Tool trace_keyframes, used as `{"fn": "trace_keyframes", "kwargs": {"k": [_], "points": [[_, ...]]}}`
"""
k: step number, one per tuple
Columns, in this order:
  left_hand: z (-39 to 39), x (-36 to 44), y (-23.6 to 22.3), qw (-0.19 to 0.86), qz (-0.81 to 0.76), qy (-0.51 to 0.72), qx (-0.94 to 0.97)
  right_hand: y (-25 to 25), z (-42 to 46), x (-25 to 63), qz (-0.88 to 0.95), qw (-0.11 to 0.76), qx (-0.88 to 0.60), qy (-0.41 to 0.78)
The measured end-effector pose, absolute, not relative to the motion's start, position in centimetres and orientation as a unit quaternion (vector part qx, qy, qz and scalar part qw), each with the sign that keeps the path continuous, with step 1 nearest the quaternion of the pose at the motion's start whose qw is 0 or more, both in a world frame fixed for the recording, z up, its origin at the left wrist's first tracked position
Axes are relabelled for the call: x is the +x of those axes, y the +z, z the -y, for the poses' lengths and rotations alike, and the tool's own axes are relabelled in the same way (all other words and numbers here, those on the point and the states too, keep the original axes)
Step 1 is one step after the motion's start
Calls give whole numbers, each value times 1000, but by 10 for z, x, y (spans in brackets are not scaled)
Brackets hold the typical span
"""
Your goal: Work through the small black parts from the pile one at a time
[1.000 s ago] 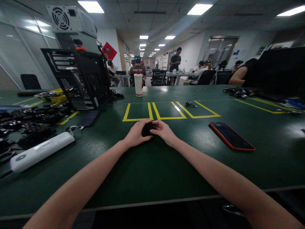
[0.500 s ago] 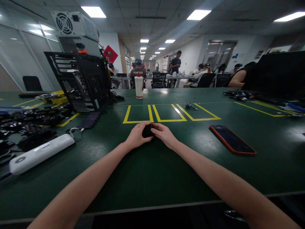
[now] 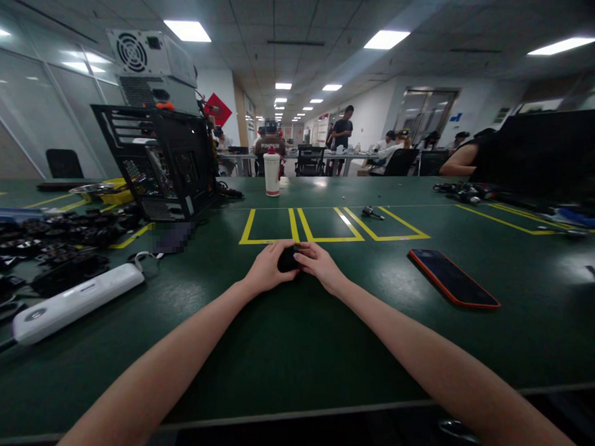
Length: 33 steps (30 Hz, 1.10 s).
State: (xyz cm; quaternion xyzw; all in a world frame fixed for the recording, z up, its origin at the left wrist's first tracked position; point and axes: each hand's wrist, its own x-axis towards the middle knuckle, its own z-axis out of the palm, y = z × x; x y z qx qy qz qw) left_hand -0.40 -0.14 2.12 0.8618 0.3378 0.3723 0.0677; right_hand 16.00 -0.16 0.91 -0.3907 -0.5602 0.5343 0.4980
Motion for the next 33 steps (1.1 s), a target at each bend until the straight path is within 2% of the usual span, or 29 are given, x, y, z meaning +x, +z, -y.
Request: {"fn": "trace_keyframes", "kwargs": {"k": [10, 16, 24, 33], "points": [[0, -5, 19, 72, -339, 374, 860, 8, 2, 166, 653, 488, -311, 489], [-1, -5, 19, 73, -337, 372, 862, 8, -3, 161, 653, 526, -348, 420], [-1, -6, 19, 80, -345, 368, 860, 7, -4, 163, 654, 497, -361, 442], [-2, -5, 18, 69, -348, 365, 861, 5, 4, 162, 693, 513, -334, 381]]}}
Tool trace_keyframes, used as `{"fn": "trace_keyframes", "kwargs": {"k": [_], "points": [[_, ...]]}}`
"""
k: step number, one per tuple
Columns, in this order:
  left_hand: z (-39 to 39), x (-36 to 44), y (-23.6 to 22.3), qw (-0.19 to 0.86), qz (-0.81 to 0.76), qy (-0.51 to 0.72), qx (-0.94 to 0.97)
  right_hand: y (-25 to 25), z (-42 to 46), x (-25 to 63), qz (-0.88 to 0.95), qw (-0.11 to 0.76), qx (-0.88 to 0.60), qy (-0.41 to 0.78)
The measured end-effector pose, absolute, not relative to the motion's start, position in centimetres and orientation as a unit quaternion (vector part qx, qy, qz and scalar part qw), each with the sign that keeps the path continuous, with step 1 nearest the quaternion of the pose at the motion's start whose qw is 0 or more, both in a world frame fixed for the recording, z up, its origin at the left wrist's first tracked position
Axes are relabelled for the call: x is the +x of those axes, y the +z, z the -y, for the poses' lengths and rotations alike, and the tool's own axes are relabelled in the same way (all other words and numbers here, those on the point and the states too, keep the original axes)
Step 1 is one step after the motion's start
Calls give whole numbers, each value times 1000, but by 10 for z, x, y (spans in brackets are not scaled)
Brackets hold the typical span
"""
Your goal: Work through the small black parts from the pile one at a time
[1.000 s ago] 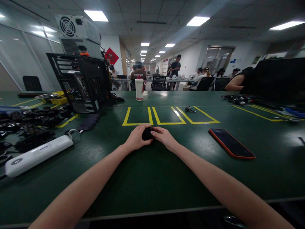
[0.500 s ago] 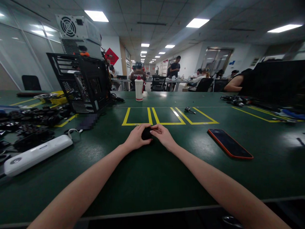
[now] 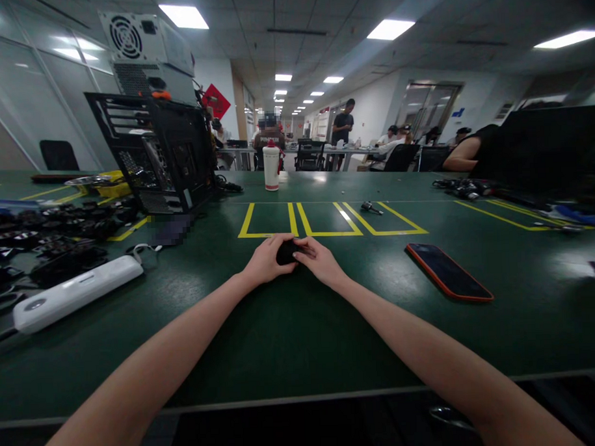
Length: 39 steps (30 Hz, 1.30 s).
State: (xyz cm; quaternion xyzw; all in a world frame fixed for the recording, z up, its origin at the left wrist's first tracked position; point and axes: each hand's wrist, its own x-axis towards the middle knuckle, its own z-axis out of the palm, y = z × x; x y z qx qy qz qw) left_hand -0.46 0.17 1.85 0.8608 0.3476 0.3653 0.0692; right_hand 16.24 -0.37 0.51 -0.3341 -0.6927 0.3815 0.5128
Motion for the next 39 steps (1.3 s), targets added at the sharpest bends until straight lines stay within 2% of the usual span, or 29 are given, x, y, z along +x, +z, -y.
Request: {"fn": "trace_keyframes", "kwargs": {"k": [5, 17, 25, 32, 39], "points": [[0, -5, 20, 75, -349, 361, 862, 7, -2, 160, 688, 525, -352, 355], [-1, -5, 20, 80, -349, 360, 861, 3, 1, 163, 653, 505, -314, 469], [-1, -5, 21, 83, -354, 357, 860, 6, -1, 159, 643, 544, -338, 420], [-2, -5, 20, 76, -347, 359, 863, 2, -5, 163, 643, 498, -348, 466], [-2, -6, 20, 80, -347, 360, 862, 4, 1, 163, 650, 516, -315, 461]]}}
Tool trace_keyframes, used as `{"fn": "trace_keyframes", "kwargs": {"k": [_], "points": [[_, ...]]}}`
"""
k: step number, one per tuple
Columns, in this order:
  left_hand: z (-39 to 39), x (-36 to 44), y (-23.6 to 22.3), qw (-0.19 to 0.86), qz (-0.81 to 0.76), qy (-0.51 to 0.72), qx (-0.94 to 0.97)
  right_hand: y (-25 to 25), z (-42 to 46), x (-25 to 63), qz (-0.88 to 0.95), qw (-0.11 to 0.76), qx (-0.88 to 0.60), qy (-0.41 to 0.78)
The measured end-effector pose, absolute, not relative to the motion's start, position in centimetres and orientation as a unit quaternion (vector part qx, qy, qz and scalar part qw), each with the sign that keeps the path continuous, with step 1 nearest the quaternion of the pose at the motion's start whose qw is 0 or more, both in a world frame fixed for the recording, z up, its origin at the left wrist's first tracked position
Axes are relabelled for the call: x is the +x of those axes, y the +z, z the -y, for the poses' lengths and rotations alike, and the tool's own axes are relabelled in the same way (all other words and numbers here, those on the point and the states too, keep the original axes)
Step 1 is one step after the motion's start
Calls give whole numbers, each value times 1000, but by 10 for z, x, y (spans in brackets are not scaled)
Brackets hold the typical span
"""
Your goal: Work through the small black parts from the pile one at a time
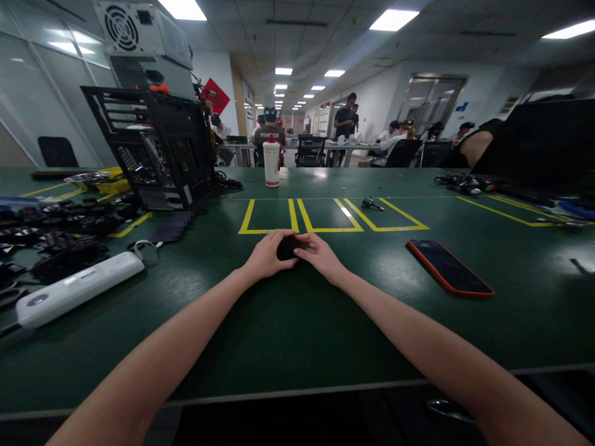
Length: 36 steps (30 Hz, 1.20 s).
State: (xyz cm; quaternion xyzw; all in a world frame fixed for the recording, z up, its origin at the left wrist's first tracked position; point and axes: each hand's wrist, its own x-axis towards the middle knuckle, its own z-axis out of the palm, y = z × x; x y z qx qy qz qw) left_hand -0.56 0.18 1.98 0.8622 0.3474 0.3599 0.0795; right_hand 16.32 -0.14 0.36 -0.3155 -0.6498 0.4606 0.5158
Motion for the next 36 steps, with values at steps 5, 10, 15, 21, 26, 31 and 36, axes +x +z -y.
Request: {"fn": "trace_keyframes", "kwargs": {"k": [5, 10, 15, 21, 26, 31, 36], "points": [[-2, -6, 20, 83, -353, 356, 862, 5, 0, 159, 649, 533, -350, 416], [-3, -6, 20, 81, -358, 353, 860, 4, -2, 160, 639, 519, -365, 435], [-1, -6, 20, 88, -352, 357, 861, 7, 1, 163, 650, 491, -352, 461], [-1, -5, 21, 90, -351, 362, 859, 7, 2, 160, 639, 520, -348, 448], [-2, -4, 21, 90, -356, 359, 858, 4, -3, 160, 627, 518, -378, 443], [-1, -5, 22, 91, -357, 354, 860, 5, -5, 163, 649, 484, -375, 452], [1, -5, 22, 91, -354, 354, 861, 7, 0, 162, 657, 493, -346, 453]]}}
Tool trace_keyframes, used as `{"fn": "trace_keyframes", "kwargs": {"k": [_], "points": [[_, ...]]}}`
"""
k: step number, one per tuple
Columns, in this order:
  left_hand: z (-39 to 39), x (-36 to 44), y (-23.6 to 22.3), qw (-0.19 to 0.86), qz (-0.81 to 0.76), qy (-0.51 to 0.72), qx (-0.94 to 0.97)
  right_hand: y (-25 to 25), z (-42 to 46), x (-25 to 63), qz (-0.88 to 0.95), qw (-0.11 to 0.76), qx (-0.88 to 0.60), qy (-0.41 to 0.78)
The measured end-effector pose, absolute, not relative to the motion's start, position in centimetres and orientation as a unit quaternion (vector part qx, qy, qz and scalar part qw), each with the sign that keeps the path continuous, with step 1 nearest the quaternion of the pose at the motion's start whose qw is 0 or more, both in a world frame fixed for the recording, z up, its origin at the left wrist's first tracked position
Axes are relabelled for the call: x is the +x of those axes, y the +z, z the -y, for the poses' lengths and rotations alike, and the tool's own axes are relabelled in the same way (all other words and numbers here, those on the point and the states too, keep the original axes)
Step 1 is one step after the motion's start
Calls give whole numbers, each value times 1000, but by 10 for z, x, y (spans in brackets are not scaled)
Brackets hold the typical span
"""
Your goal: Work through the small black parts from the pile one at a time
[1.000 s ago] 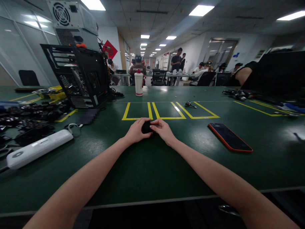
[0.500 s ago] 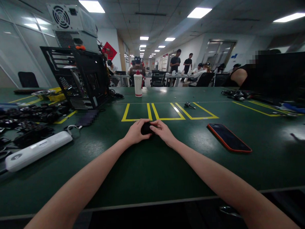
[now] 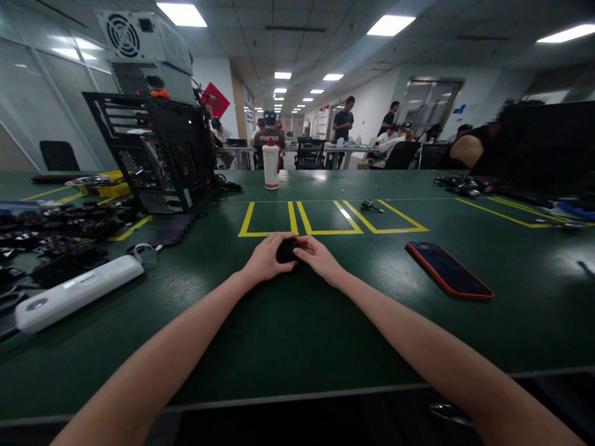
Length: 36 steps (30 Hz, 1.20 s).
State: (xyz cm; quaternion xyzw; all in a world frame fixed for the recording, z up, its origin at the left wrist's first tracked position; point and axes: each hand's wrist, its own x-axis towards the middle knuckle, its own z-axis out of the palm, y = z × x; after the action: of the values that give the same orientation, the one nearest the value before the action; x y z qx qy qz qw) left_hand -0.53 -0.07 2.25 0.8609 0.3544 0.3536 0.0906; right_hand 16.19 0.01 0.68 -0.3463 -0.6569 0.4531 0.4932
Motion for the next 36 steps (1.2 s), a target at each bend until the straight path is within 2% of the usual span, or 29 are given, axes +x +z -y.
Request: {"fn": "trace_keyframes", "kwargs": {"k": [9, 13, 21, 28, 36], "points": [[0, -5, 22, 82, -355, 355, 861, -1, -6, 157, 638, 520, -377, 424], [-1, -5, 22, 78, -357, 355, 861, -3, -9, 159, 635, 506, -383, 440], [-2, -5, 21, 79, -354, 358, 860, 4, 3, 160, 649, 521, -324, 450], [-2, -6, 21, 85, -357, 351, 861, 6, -1, 156, 643, 532, -362, 415], [-2, -6, 22, 88, -350, 353, 863, 5, 1, 161, 653, 493, -364, 446]]}}
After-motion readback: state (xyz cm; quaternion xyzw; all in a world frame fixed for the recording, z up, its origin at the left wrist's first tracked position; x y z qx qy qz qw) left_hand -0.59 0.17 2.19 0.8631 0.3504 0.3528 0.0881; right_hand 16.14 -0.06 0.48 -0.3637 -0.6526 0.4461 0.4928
